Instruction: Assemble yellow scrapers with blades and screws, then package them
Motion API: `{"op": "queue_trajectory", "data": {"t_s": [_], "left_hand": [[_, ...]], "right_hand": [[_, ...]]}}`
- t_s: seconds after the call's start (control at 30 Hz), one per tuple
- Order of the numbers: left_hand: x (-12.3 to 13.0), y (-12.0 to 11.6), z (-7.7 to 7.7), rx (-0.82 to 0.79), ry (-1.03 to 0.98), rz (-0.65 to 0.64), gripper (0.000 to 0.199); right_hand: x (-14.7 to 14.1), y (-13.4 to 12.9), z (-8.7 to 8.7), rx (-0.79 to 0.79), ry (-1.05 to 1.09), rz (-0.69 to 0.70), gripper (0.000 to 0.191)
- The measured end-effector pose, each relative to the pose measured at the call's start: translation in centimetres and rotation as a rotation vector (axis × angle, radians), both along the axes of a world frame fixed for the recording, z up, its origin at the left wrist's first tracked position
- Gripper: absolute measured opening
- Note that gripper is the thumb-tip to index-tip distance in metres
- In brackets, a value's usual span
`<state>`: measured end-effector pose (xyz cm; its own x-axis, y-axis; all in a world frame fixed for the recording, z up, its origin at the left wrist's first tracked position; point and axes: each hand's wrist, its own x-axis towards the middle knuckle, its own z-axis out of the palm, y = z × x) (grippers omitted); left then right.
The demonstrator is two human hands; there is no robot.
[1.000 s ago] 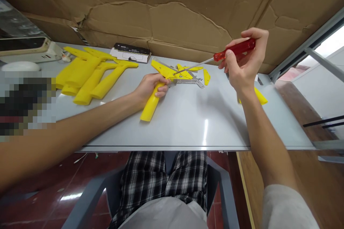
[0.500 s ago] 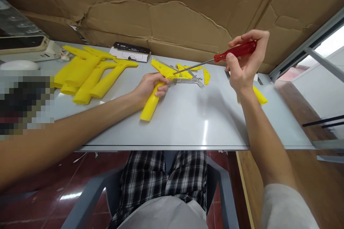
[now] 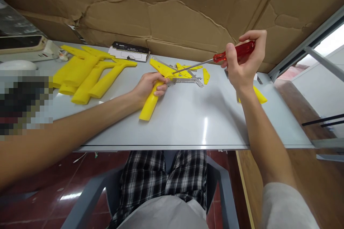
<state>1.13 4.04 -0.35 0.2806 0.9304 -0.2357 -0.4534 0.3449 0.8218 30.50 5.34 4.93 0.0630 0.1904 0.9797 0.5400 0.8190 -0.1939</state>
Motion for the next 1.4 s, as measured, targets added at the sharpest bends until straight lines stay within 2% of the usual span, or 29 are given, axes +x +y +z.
{"op": "queue_trajectory", "data": {"t_s": [0.1,0.17,0.23,0.3,0.4,0.47,0.57,0.7,0.87,1.13,1.27,1.4], "left_hand": [[0.05,0.05,0.0,-0.005,0.006,0.011,0.018],[0.06,0.07,-0.01,-0.007,0.01,0.017,0.016],[0.05,0.08,-0.02,-0.009,0.007,0.018,0.015],[0.02,0.05,-0.01,-0.012,0.001,0.016,0.016],[-0.02,-0.01,0.07,-0.01,0.001,0.014,0.017],[-0.02,-0.05,0.14,-0.008,0.008,0.011,0.015],[0.0,-0.08,0.2,-0.005,0.013,0.007,0.013],[0.02,-0.07,0.16,-0.015,0.003,0.014,0.015],[0.01,-0.05,0.13,-0.044,-0.023,0.028,0.02],[-0.06,-0.17,0.13,-0.014,0.004,0.013,0.021],[-0.05,-0.15,0.06,0.002,0.008,0.018,0.019],[0.04,-0.13,0.09,-0.012,-0.005,0.029,0.022]], "right_hand": [[-0.07,0.1,-0.11,0.007,0.006,0.087,0.053],[-0.12,0.07,-0.22,-0.04,0.006,0.118,0.061],[-0.09,0.02,-0.3,-0.102,-0.001,0.115,0.061],[0.07,0.03,-0.3,-0.123,0.002,0.074,0.059],[0.41,0.18,-0.25,-0.081,0.017,-0.054,0.06],[0.52,0.25,-0.27,-0.057,0.022,-0.087,0.06],[0.38,0.26,-0.36,-0.07,0.012,-0.004,0.056],[0.08,0.27,-0.41,-0.055,0.02,0.08,0.064],[-0.1,0.14,-0.23,-0.104,-0.015,0.102,0.05],[-0.09,-0.12,-0.04,-0.017,0.025,-0.111,0.051],[0.24,0.18,-0.22,-0.021,0.014,-0.054,0.045],[-0.03,0.13,-0.22,-0.021,-0.004,0.04,0.058]]}}
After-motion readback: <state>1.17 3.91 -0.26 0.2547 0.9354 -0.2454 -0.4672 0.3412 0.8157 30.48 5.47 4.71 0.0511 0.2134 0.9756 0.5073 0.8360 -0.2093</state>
